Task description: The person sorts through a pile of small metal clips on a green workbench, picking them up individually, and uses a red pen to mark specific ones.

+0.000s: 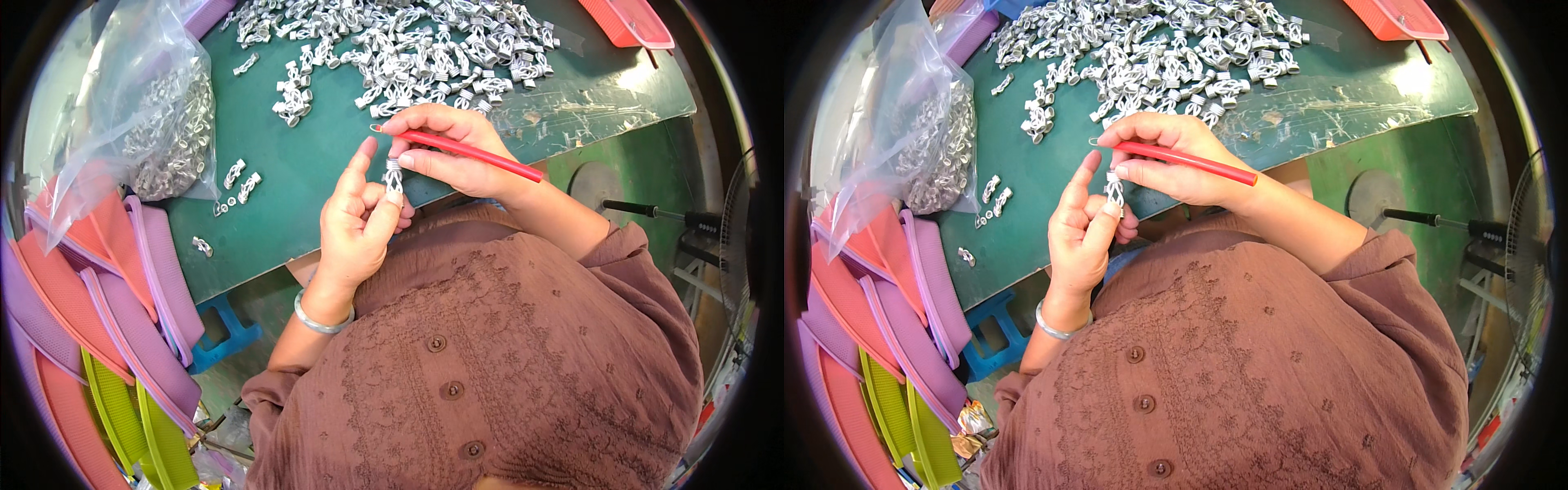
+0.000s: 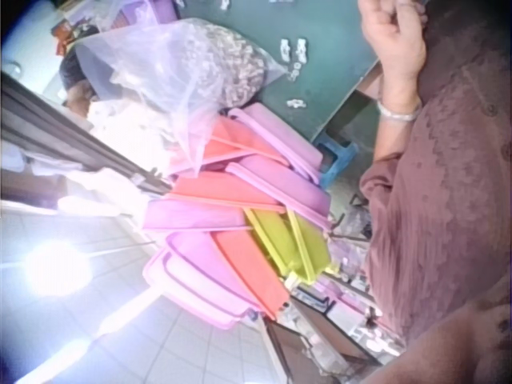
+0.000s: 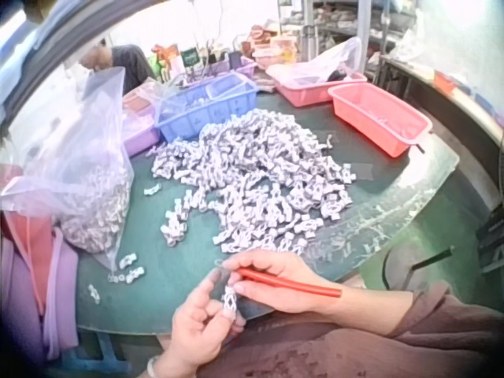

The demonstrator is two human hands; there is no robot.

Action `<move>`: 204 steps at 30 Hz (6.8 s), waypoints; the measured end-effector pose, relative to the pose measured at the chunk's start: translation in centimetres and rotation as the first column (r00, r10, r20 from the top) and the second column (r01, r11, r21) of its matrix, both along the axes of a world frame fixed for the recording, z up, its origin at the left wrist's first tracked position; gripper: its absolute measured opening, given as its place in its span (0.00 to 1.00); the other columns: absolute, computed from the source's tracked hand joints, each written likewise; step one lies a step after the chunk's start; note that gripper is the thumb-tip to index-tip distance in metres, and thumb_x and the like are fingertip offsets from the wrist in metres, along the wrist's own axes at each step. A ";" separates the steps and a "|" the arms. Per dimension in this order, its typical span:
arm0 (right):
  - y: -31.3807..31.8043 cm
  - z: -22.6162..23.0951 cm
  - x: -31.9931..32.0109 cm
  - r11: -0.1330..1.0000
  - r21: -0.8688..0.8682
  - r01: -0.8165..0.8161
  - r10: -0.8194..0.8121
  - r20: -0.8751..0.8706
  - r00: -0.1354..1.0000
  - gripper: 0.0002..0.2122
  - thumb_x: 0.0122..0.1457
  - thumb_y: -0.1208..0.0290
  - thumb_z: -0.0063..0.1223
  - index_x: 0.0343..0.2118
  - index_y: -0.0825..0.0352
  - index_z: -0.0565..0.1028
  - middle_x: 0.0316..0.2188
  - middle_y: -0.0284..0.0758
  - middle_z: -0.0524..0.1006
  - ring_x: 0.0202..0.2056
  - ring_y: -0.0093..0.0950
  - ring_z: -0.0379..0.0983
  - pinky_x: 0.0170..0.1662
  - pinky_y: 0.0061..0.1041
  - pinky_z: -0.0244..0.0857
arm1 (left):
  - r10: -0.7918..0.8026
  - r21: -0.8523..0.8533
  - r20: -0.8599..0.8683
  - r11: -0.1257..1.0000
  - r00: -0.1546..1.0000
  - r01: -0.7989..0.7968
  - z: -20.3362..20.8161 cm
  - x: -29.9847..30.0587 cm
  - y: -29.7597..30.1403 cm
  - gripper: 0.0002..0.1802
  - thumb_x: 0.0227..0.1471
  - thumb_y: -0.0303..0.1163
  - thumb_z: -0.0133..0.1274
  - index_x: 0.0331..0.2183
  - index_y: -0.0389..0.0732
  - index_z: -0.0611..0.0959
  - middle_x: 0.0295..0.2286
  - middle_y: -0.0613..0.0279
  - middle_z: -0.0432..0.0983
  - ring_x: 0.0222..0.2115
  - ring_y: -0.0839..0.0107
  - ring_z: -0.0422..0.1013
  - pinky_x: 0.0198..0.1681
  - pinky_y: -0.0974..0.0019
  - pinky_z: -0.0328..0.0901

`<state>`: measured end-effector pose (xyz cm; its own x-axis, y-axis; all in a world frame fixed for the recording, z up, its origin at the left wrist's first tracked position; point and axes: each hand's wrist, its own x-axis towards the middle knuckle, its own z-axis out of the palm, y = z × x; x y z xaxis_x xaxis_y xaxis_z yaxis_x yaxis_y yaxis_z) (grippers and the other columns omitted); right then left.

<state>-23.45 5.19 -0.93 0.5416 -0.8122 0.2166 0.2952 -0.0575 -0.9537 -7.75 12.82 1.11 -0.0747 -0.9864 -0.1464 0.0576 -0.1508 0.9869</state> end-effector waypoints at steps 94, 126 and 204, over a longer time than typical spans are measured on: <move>-10.1 4.1 -14.0 0.406 -0.913 0.050 -0.885 -0.378 0.272 0.11 0.47 0.72 0.51 0.35 0.65 0.71 0.32 0.37 0.73 0.39 0.36 0.67 0.42 0.32 0.61 | -0.121 0.028 -0.197 0.991 0.973 0.129 -0.7 1.6 -0.7 0.10 0.53 0.27 0.42 0.36 0.33 0.74 0.22 0.62 0.72 0.21 0.77 0.68 0.25 0.76 0.64; -11.8 3.2 -5.7 0.417 -0.896 -0.153 -0.877 -0.441 0.192 0.08 0.45 0.78 0.49 0.30 0.65 0.69 0.27 0.37 0.68 0.32 0.36 0.67 0.35 0.31 0.63 | -0.133 0.025 -0.197 0.990 0.971 0.141 -0.8 1.8 -0.7 0.10 0.53 0.25 0.42 0.36 0.34 0.75 0.23 0.62 0.72 0.22 0.77 0.68 0.26 0.75 0.64; 8.1 19.2 5.6 0.147 -0.983 -0.108 -0.160 -0.132 0.978 0.03 0.38 0.72 0.51 0.20 0.60 0.74 0.19 0.34 0.72 0.26 0.35 0.71 0.25 0.30 0.65 | 0.322 0.100 -0.165 0.946 0.932 -0.309 -0.9 5.3 -2.3 0.05 0.49 0.30 0.49 0.27 0.40 0.76 0.15 0.69 0.69 0.12 0.83 0.63 0.14 0.81 0.57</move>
